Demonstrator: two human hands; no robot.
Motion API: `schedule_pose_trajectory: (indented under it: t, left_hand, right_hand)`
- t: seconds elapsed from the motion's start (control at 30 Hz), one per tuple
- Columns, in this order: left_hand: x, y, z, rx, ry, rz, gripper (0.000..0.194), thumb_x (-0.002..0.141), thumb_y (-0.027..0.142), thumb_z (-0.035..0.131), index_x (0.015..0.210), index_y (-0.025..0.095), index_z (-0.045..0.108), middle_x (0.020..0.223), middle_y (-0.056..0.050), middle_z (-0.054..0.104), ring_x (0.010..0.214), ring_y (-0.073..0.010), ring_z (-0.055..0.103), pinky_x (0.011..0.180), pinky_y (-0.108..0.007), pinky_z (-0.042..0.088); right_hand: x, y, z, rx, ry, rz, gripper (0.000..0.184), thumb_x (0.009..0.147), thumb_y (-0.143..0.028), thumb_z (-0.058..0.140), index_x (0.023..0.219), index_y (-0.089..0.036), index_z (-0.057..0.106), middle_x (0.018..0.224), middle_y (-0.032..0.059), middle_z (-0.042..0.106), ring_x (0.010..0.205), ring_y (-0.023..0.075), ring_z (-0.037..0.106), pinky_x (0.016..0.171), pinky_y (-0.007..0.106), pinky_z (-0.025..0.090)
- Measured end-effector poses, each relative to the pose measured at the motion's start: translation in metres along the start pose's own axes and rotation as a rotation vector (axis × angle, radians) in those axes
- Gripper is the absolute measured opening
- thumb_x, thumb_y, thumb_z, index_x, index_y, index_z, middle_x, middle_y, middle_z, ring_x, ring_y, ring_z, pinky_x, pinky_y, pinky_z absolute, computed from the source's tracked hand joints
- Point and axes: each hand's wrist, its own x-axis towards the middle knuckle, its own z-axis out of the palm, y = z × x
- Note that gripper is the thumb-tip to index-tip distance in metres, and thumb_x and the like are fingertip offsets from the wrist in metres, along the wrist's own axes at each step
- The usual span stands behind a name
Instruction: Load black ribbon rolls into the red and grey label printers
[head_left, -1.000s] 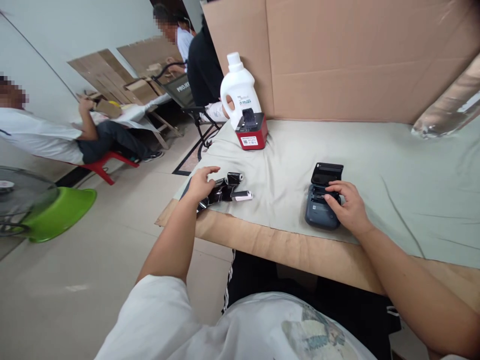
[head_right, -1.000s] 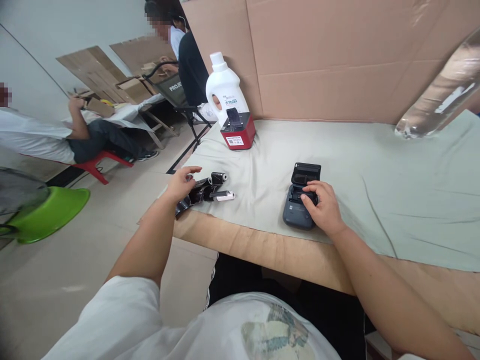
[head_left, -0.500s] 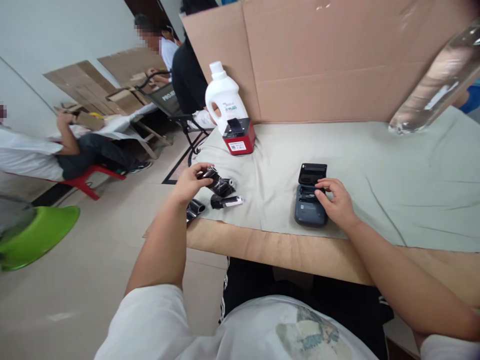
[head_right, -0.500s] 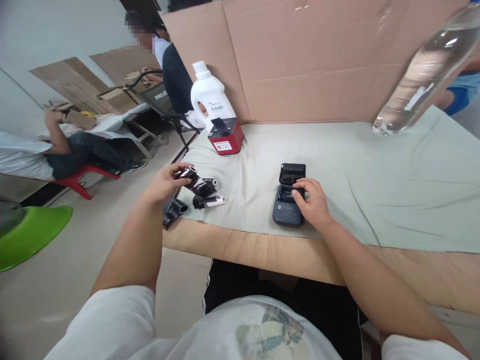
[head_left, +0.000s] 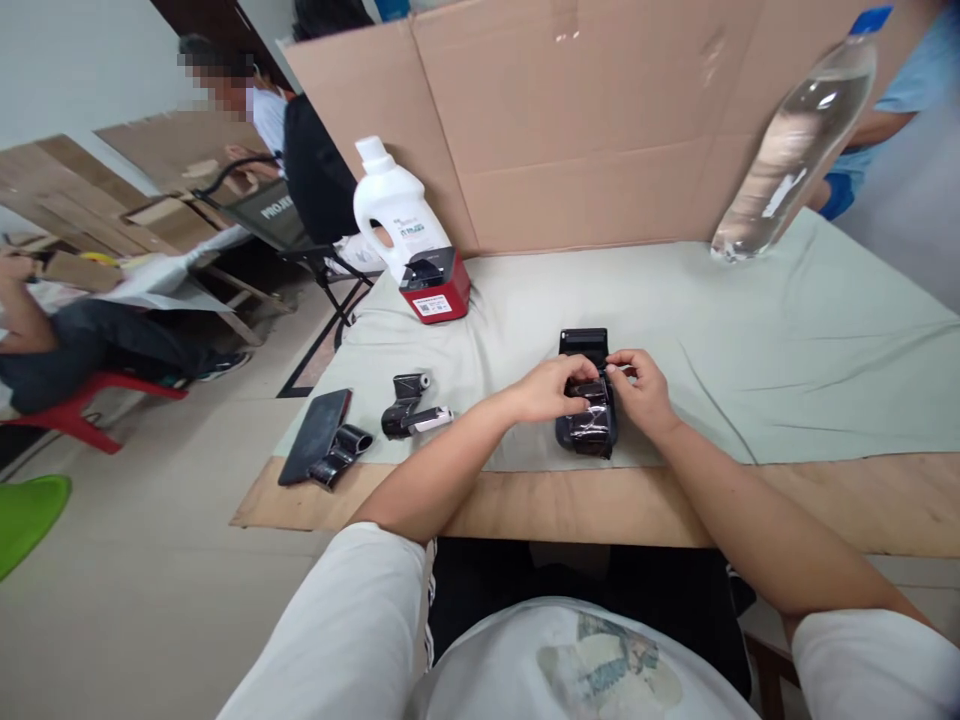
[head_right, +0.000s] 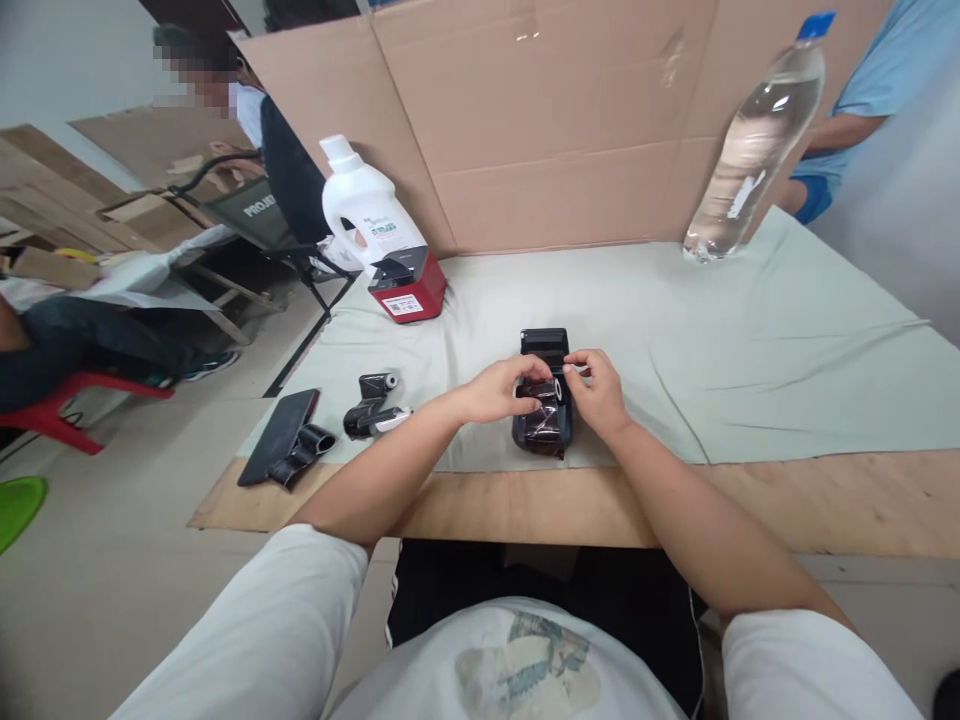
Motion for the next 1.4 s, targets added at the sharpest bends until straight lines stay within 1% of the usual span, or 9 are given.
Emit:
schedule_pose_trajectory:
  t: [0.2,0.4,0.57,0.77,0.9,1.03,1.17,1.3,1.4]
  left_hand:
    - [0.022,-0.006,0.01,0.313,-0.048,-0.112,0.029,0.068,0.021,0.063,0.096,0.02,0.063,0.091,-0.005,0.068,0.094,-0.0273,0.062,0.093,-0.048,0.046]
    - [0.018,-0.009,0.015,0.311,-0.004,-0.059,0.033,0.073,0.023,0.063,0.106,0.02,0.063,0.105,-0.008,0.07,0.103,-0.0279,0.061,0.095,-0.047,0.046]
    - [0.005,-0.018,0.017,0.088,0.279,0.069,0.018,0.082,0.023,0.058,0.098,0.018,0.064,0.109,-0.009,0.068,0.105,-0.0212,0.061,0.098,-0.04,0.046]
    - [-0.004,-0.048,0.02,-0.145,0.646,-0.206,0.03,0.088,0.036,0.053,0.111,0.017,0.058,0.115,-0.013,0.063,0.106,-0.0209,0.061,0.089,-0.035,0.05]
    - [-0.004,-0.057,0.023,-0.393,0.574,-0.237,0.049,0.095,0.05,0.037,0.134,0.02,0.043,0.133,-0.016,0.057,0.12,-0.0227,0.057,0.092,-0.039,0.049]
    - [-0.006,-0.057,0.025,-0.429,0.528,-0.175,0.059,0.096,0.059,0.025,0.134,0.018,0.042,0.11,-0.013,0.068,0.107,-0.0202,0.063,0.093,-0.039,0.048]
    - [-0.007,-0.059,0.026,-0.204,0.528,-0.23,0.058,0.092,0.061,0.038,0.125,0.016,0.052,0.108,-0.013,0.067,0.106,-0.022,0.062,0.094,-0.041,0.047]
    - [-0.007,-0.056,0.029,0.167,0.327,-0.253,0.049,0.092,0.054,0.043,0.115,0.015,0.063,0.125,-0.015,0.062,0.124,-0.0293,0.048,0.109,-0.051,0.033]
    - [-0.008,-0.048,0.031,0.228,0.229,-0.229,0.047,0.096,0.048,0.037,0.115,0.014,0.063,0.126,-0.014,0.062,0.123,-0.0282,0.046,0.11,-0.049,0.032]
  right_hand:
    - [0.001,-0.001,-0.002,-0.002,-0.015,0.004,0.018,0.086,-0.038,0.053,0.092,-0.023,0.061,0.094,0.0051,0.065,0.086,0.0195,0.062,0.074,0.036,0.054]
    - [0.0,-0.003,-0.002,0.01,-0.005,0.006,0.016,0.085,-0.035,0.053,0.092,-0.023,0.061,0.094,0.0054,0.065,0.088,0.0198,0.062,0.076,0.037,0.054]
    - [0.001,-0.002,-0.003,0.025,0.032,0.034,0.02,0.086,-0.039,0.053,0.093,-0.023,0.061,0.094,0.0058,0.065,0.088,0.0201,0.062,0.076,0.037,0.054]
    - [0.001,0.008,0.001,0.197,-0.015,0.174,0.043,0.088,-0.057,0.05,0.117,-0.026,0.055,0.121,0.0102,0.064,0.106,0.0218,0.062,0.086,0.04,0.054]
    - [0.001,0.007,0.001,0.335,-0.109,0.256,0.054,0.092,-0.067,0.035,0.126,-0.028,0.05,0.129,0.0098,0.062,0.119,0.0221,0.059,0.093,0.043,0.052]
    - [0.002,0.002,-0.004,0.343,-0.072,0.252,0.054,0.093,-0.067,0.028,0.114,-0.025,0.055,0.106,0.0081,0.071,0.104,0.0202,0.066,0.088,0.041,0.053]
    - [0.004,0.003,-0.005,0.089,-0.058,0.234,0.049,0.088,-0.068,0.042,0.099,-0.023,0.059,0.095,0.0086,0.07,0.087,0.0223,0.065,0.079,0.042,0.053]
    - [0.003,-0.001,-0.005,-0.308,-0.29,0.151,0.043,0.086,-0.061,0.048,0.09,-0.021,0.063,0.093,0.0126,0.07,0.091,0.0291,0.063,0.088,0.05,0.047]
    - [-0.001,-0.011,-0.007,-0.365,-0.371,0.163,0.04,0.089,-0.054,0.047,0.102,-0.02,0.062,0.103,0.0139,0.068,0.099,0.0292,0.062,0.09,0.048,0.046]
